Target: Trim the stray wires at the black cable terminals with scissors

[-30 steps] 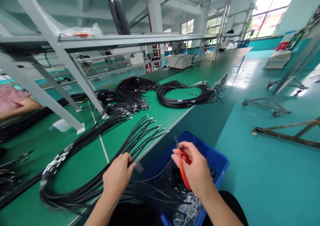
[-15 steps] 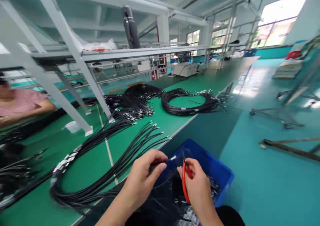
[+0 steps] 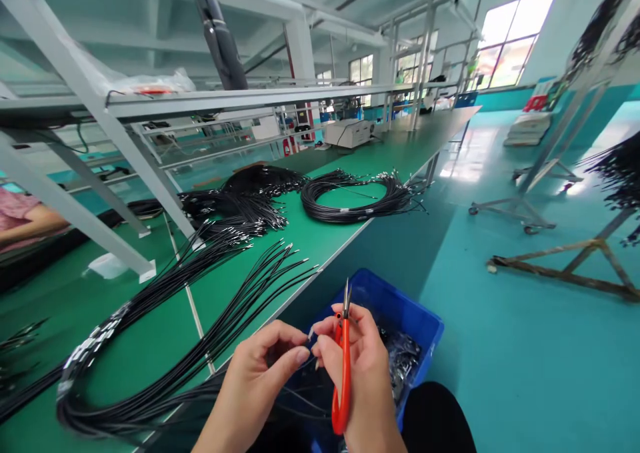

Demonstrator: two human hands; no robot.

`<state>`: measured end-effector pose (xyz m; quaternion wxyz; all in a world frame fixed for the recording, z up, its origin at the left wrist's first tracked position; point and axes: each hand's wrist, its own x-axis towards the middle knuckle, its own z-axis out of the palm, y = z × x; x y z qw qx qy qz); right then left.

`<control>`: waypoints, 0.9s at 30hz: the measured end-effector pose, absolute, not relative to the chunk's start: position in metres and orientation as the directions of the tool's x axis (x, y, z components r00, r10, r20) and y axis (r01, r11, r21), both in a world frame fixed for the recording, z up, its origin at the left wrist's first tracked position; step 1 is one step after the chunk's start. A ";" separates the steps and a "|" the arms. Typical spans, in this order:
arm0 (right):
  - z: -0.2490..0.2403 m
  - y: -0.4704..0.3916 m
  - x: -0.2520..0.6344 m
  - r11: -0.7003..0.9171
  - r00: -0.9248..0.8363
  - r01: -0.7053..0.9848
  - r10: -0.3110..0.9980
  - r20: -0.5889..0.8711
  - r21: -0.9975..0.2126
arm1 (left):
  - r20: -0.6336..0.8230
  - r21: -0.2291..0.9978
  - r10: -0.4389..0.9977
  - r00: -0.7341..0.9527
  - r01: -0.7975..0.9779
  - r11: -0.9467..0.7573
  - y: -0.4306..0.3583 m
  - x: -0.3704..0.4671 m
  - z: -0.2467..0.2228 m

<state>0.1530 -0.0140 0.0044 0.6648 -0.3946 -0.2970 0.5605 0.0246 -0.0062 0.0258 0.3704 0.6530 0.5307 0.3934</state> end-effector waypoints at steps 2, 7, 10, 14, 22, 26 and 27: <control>0.008 -0.013 0.151 0.063 0.189 -0.524 0.981 -0.044 -0.850 | 0.049 0.950 0.988 0.146 0.299 -0.091 -0.006 0.025 0.025; 0.012 -0.011 0.148 0.057 0.193 -0.533 0.980 -0.056 -0.844 | -0.027 0.986 0.986 0.162 0.166 0.000 -0.006 0.025 0.023; 0.012 -0.011 0.146 0.057 0.198 -0.524 0.979 -0.057 -0.850 | -0.061 0.996 0.980 0.191 0.075 0.048 -0.006 0.023 0.022; 0.012 -0.011 0.145 0.054 0.172 -0.544 0.984 -0.048 -0.838 | -0.087 0.995 0.971 0.222 -0.029 0.095 -0.005 0.019 0.019; 0.013 -0.015 0.136 -0.131 0.028 -0.690 0.978 -0.207 -0.711 | -0.020 0.989 0.970 0.242 -0.138 0.054 -0.010 0.022 0.021; 0.019 -0.019 0.128 -0.147 0.059 -0.625 0.970 -0.235 -0.766 | 0.072 0.997 0.993 0.092 -0.028 -0.069 -0.014 0.027 0.023; 0.020 -0.019 0.127 -0.137 0.065 -0.616 0.973 -0.223 -0.776 | 0.074 0.997 0.996 0.057 -0.019 -0.073 -0.014 0.027 0.023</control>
